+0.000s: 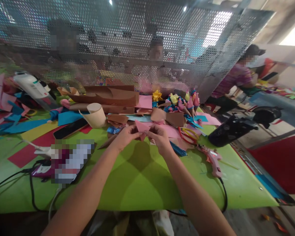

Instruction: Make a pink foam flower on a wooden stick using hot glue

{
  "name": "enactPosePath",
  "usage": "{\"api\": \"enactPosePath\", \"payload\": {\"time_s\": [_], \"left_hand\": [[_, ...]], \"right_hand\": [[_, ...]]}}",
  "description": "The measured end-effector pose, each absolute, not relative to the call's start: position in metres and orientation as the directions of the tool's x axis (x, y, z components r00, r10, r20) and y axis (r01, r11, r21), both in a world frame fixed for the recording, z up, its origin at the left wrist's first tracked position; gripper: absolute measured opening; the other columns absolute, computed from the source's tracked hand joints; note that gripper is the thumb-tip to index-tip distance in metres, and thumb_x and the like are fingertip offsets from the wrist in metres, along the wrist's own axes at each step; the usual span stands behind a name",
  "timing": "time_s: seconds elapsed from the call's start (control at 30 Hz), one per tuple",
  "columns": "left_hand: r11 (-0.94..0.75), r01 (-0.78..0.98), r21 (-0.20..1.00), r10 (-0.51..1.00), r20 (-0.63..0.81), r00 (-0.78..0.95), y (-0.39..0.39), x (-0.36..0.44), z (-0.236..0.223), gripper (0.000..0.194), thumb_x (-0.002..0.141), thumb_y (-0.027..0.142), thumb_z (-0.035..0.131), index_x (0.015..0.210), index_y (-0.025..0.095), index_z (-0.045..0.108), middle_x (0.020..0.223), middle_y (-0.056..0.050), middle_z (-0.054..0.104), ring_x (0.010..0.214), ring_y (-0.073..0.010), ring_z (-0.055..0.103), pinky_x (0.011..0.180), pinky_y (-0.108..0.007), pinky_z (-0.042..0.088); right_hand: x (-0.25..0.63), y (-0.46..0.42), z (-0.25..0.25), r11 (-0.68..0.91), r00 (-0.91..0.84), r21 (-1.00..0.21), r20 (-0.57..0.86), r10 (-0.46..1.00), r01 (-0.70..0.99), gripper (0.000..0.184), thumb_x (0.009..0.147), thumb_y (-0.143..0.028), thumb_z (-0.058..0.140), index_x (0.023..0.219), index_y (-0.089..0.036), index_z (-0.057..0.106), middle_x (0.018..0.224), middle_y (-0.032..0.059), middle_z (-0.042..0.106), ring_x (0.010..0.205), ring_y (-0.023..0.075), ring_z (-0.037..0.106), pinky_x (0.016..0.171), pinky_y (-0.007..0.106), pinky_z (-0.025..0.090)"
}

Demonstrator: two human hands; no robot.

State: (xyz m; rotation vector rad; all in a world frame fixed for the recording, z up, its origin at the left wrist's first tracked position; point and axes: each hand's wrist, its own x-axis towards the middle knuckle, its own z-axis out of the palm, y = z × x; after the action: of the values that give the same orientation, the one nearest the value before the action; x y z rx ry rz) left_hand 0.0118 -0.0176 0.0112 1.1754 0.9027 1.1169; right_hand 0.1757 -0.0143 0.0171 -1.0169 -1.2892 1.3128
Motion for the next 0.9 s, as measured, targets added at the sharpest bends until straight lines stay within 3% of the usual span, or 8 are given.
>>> {"api": "enactPosePath", "payload": {"time_s": [0.3, 0.43, 0.57, 0.7, 0.8, 0.9], "left_hand": [[0.090, -0.198, 0.976, 0.968, -0.039, 0.249, -0.021, 0.012, 0.015, 0.045, 0.062, 0.036, 0.085, 0.098, 0.014, 0.070, 0.088, -0.006, 0.074, 0.077, -0.0166, 0.067, 0.074, -0.030, 0.054], [0.108, -0.193, 0.975, 0.971, -0.062, 0.230, -0.022, 0.010, 0.020, 0.045, 0.062, 0.036, 0.085, 0.099, 0.015, 0.069, 0.084, -0.006, 0.074, 0.072, -0.0163, 0.067, 0.067, -0.028, 0.054], [0.132, -0.179, 0.975, 0.981, -0.102, 0.166, -0.019, 0.006, 0.023, 0.042, 0.060, 0.033, 0.084, 0.095, 0.015, 0.067, 0.082, -0.005, 0.074, 0.060, -0.0130, 0.064, 0.057, -0.024, 0.051], [0.132, -0.172, 0.976, 0.985, -0.110, 0.129, -0.019, 0.004, 0.025, 0.038, 0.061, 0.033, 0.081, 0.092, 0.015, 0.067, 0.076, -0.004, 0.072, 0.055, -0.0119, 0.063, 0.052, -0.022, 0.048], [0.103, -0.174, 0.979, 0.992, -0.089, 0.086, -0.020, 0.003, 0.028, 0.036, 0.060, 0.032, 0.080, 0.089, 0.016, 0.068, 0.071, -0.002, 0.071, 0.056, -0.0115, 0.062, 0.052, -0.021, 0.046], [0.077, -0.211, 0.974, 0.997, -0.070, 0.037, -0.020, 0.001, 0.031, 0.034, 0.058, 0.032, 0.080, 0.085, 0.015, 0.067, 0.072, -0.001, 0.070, 0.057, -0.0118, 0.062, 0.052, -0.021, 0.046]], "right_hand": [[0.178, -0.012, 0.017, 0.038, -0.175, -0.992, 0.059, 0.983, -0.118, 0.039, 0.061, -0.055, 0.078, 0.066, -0.020, 0.062, 0.054, -0.0022, 0.057, 0.049, 0.0101, 0.048, 0.047, 0.023, 0.036], [0.181, -0.011, 0.020, 0.087, -0.195, -0.996, 0.089, 0.977, -0.019, 0.040, 0.064, -0.057, 0.075, 0.067, -0.020, 0.063, 0.058, -0.0012, 0.059, 0.050, 0.0106, 0.048, 0.049, 0.024, 0.037], [0.203, -0.005, 0.031, 0.236, -0.103, -0.952, 0.220, 0.970, 0.197, 0.030, 0.077, -0.049, 0.063, 0.083, -0.020, 0.070, 0.072, 0.0015, 0.067, 0.062, 0.0142, 0.056, 0.058, 0.026, 0.042], [0.235, -0.001, 0.043, 0.328, -0.075, -0.718, 0.361, 0.930, 0.614, 0.019, 0.078, -0.033, 0.061, 0.087, -0.021, 0.073, 0.081, 0.0031, 0.071, 0.073, 0.0188, 0.061, 0.066, 0.029, 0.042], [0.248, -0.004, 0.045, 0.258, -0.120, -0.511, 0.287, 0.950, 0.820, 0.016, 0.079, -0.028, 0.062, 0.087, -0.021, 0.074, 0.086, 0.0045, 0.073, 0.076, 0.0204, 0.063, 0.068, 0.030, 0.042], [0.250, -0.013, 0.038, 0.229, -0.193, -0.316, 0.142, 0.971, 0.921, 0.020, 0.079, -0.025, 0.064, 0.095, -0.022, 0.075, 0.096, 0.0057, 0.074, 0.086, 0.0228, 0.066, 0.068, 0.029, 0.042]]}}
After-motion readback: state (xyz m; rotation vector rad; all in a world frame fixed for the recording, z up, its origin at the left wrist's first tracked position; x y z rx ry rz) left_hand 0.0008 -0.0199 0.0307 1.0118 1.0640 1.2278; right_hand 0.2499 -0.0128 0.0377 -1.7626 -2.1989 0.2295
